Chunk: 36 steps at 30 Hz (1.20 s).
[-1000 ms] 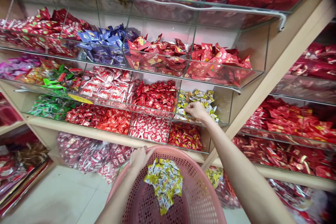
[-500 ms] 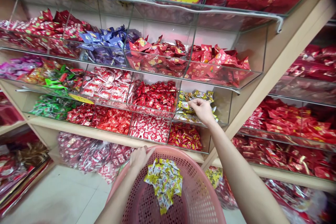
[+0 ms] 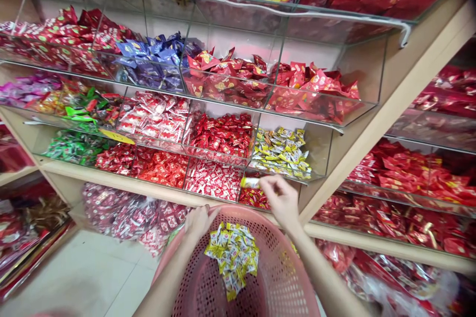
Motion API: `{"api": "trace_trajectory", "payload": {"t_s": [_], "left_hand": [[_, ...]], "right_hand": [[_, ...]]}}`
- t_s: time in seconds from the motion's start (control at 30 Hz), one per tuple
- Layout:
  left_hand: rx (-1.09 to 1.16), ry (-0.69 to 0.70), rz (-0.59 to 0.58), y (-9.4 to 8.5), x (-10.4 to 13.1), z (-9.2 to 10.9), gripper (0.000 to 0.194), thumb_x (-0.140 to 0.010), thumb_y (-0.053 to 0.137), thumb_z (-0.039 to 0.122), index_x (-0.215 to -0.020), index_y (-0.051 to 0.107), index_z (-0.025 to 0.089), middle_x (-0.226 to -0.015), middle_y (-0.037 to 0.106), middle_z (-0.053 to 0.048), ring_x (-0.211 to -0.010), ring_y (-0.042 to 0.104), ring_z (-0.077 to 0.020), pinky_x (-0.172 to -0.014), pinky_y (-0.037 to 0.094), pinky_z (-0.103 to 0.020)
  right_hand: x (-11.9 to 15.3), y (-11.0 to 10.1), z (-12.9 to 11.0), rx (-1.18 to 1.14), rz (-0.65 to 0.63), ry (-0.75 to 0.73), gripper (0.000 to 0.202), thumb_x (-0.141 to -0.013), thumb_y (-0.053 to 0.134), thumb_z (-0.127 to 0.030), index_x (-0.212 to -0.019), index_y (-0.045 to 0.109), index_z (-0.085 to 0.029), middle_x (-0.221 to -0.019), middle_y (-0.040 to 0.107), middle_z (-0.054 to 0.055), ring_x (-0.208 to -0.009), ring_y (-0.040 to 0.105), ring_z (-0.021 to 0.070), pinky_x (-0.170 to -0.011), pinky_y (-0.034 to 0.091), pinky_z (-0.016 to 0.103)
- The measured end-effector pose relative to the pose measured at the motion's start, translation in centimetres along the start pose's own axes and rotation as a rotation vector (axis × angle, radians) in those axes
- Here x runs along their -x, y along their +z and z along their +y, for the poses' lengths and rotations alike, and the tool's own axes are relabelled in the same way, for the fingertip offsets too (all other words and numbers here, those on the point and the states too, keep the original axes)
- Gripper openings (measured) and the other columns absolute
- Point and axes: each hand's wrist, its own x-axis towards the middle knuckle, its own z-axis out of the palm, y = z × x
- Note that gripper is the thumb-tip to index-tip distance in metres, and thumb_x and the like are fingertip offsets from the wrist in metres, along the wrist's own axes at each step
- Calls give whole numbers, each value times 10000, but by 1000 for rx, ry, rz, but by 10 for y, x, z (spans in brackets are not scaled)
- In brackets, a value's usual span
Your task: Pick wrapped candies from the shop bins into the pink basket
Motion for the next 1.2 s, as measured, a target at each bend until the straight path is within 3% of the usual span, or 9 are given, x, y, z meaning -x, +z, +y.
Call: {"api": "trace_trajectory", "payload": {"t_s": [0.17, 0.37, 0.9, 1.07, 1.2], "left_hand": [[14, 0, 2, 0, 1, 1, 708, -798, 138, 682, -880, 621, 171, -856, 670, -126, -838, 627, -240, -742, 443, -318], [6, -5, 1, 1, 1, 0, 711, -792, 154, 690, -914, 621, 168, -855, 671, -134, -846, 624, -243, -755, 438, -324], [0, 1, -6, 0, 1, 1, 721, -793, 152, 690, -928, 623, 162, -853, 673, -130, -832, 628, -231, -738, 438, -300], [-10, 8, 16, 1, 1, 1, 737, -783, 130, 703, -898, 625, 170, -849, 673, -135, -826, 629, -247, -733, 442, -328], [-2, 10, 22, 4, -1, -1, 739, -783, 122, 702, -879, 627, 171, -838, 673, -139, -822, 630, -252, -732, 443, -334]], "right_hand": [[56, 37, 38, 10, -336, 108, 274, -833, 471, -379, -694, 598, -180, -621, 518, -8, -560, 432, 112, -534, 335, 223], [92, 46, 88, 73, -509, 216, 286, -838, 439, -368, -681, 576, -170, -613, 535, -7, -561, 453, 123, -530, 327, 222], [110, 48, 128, 152, -519, 257, 246, -811, 437, -311, -677, 579, -162, -644, 586, 14, -599, 509, 152, -556, 354, 242], [107, 42, 118, 233, -516, 247, 262, -815, 412, -272, -611, 546, -174, -606, 566, 12, -583, 499, 149, -547, 337, 242], [84, 33, 88, 252, -470, 166, 241, -826, 414, -263, -662, 567, -176, -627, 557, 12, -589, 484, 140, -553, 342, 236]]}}
